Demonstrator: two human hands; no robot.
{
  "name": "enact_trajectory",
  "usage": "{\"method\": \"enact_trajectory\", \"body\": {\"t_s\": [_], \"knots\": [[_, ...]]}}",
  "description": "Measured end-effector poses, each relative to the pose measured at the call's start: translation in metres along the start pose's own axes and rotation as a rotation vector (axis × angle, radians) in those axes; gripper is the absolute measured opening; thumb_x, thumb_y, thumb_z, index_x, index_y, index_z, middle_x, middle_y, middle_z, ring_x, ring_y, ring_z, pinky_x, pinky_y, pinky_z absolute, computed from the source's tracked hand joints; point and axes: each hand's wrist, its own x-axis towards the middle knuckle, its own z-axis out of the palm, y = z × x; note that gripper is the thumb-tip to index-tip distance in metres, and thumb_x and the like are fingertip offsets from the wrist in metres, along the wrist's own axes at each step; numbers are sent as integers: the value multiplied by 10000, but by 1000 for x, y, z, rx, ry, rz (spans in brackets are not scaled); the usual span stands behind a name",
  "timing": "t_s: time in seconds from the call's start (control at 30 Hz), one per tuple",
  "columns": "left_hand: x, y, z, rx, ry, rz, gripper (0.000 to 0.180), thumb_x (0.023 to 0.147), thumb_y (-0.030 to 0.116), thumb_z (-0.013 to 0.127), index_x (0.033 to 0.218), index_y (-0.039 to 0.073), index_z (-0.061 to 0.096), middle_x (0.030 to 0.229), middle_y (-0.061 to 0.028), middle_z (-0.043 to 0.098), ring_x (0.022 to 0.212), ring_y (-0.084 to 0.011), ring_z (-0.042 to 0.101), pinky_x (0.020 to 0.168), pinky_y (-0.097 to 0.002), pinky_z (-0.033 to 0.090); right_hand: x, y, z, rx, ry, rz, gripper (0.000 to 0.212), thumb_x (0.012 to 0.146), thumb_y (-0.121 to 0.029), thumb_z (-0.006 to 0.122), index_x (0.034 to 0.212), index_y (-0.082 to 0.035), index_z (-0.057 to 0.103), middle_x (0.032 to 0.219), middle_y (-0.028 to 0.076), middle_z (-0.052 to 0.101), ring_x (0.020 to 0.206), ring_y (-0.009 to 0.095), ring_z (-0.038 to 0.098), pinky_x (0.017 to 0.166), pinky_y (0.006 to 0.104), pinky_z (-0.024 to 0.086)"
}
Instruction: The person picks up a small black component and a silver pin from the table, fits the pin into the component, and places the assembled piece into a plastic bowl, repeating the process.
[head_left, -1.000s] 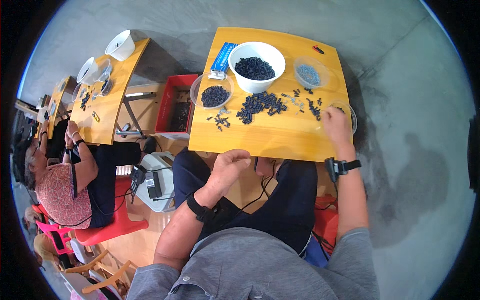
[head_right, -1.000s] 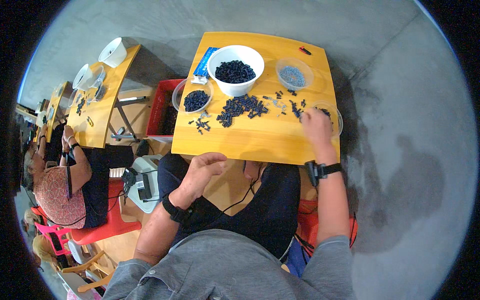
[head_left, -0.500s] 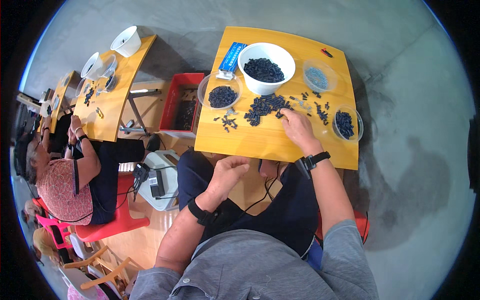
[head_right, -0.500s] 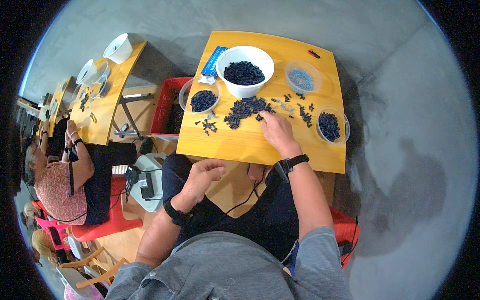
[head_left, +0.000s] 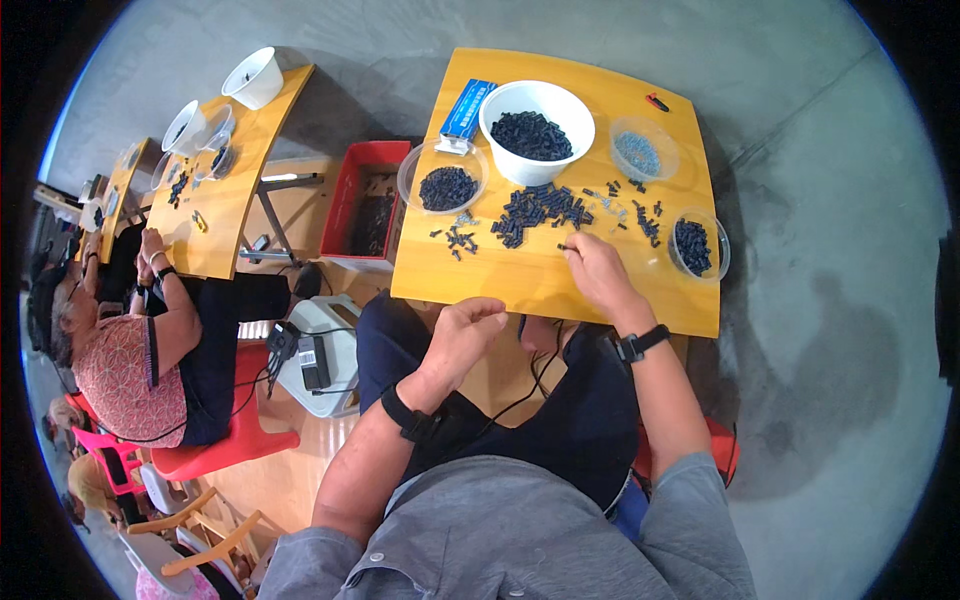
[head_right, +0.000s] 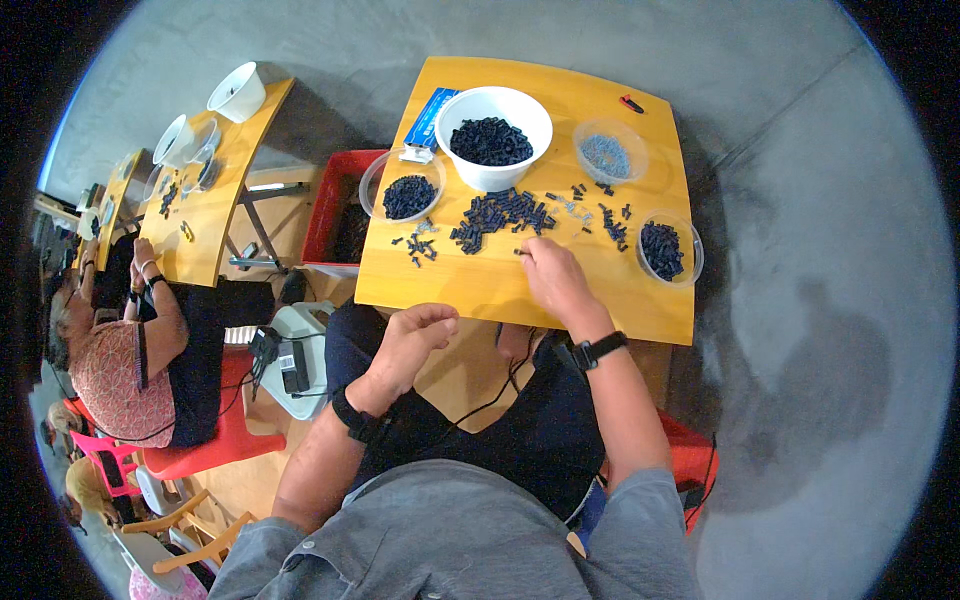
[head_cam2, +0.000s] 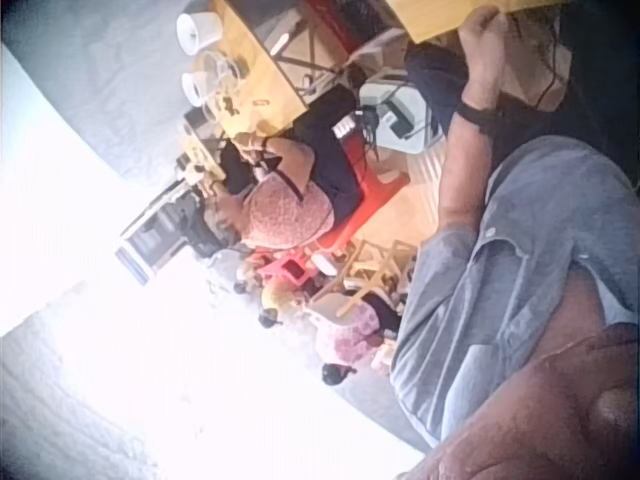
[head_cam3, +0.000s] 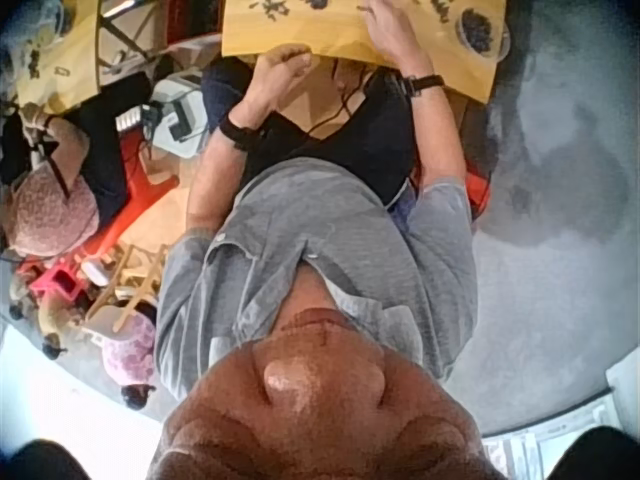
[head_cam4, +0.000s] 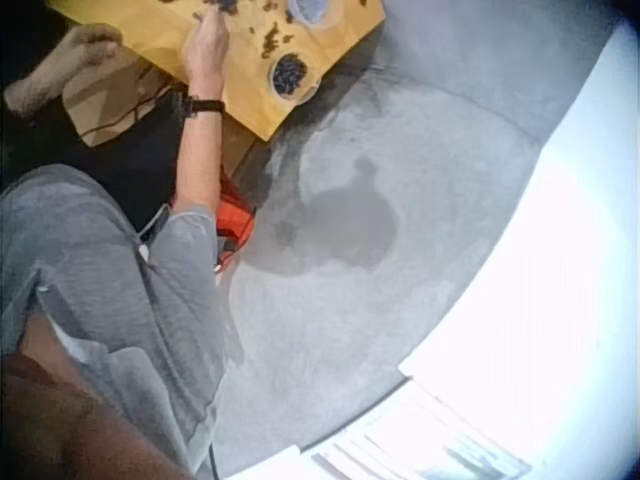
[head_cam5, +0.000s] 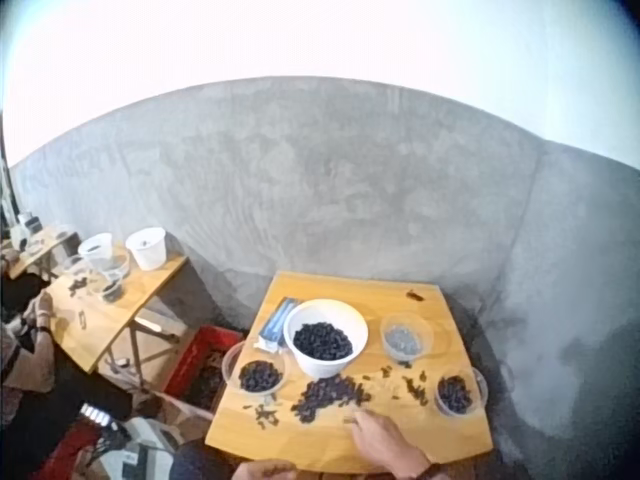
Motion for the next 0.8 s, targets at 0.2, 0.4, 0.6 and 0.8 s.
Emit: {"method": "enact_trajectory", "body": {"t_s": [0.2,0.4,0.6,0.8], "knots": [[3,20,10,98,-141,99,268,848,142,618,1030,-54,615,878,-56,628,788,-115,570,695,-248,464,-33,-50,-31,343,-202,-213,115,815,-86,557,853,13,604,792,197,599,775,377,583,690,421,467],[0,28,8,202,-353,29,208,836,135,641,957,-33,661,789,-38,644,672,-100,581,618,-223,470,-47,-77,-53,476,-438,-258,109,784,-65,567,828,25,608,733,173,573,679,339,557,636,396,458],[-3,35,2,127,-479,-40,174,807,70,658,951,-27,668,777,-45,655,661,-90,591,607,-219,480,-54,-84,-60,705,-622,-49,98,812,-28,538,838,30,613,667,83,583,544,151,566,511,293,457],[-5,44,-3,159,-544,-44,143,784,53,673,899,-31,683,742,-49,655,638,-93,595,609,-221,487,-55,-81,-60,772,-683,53,89,809,-35,567,851,13,630,632,28,602,529,76,578,483,227,466]]}}
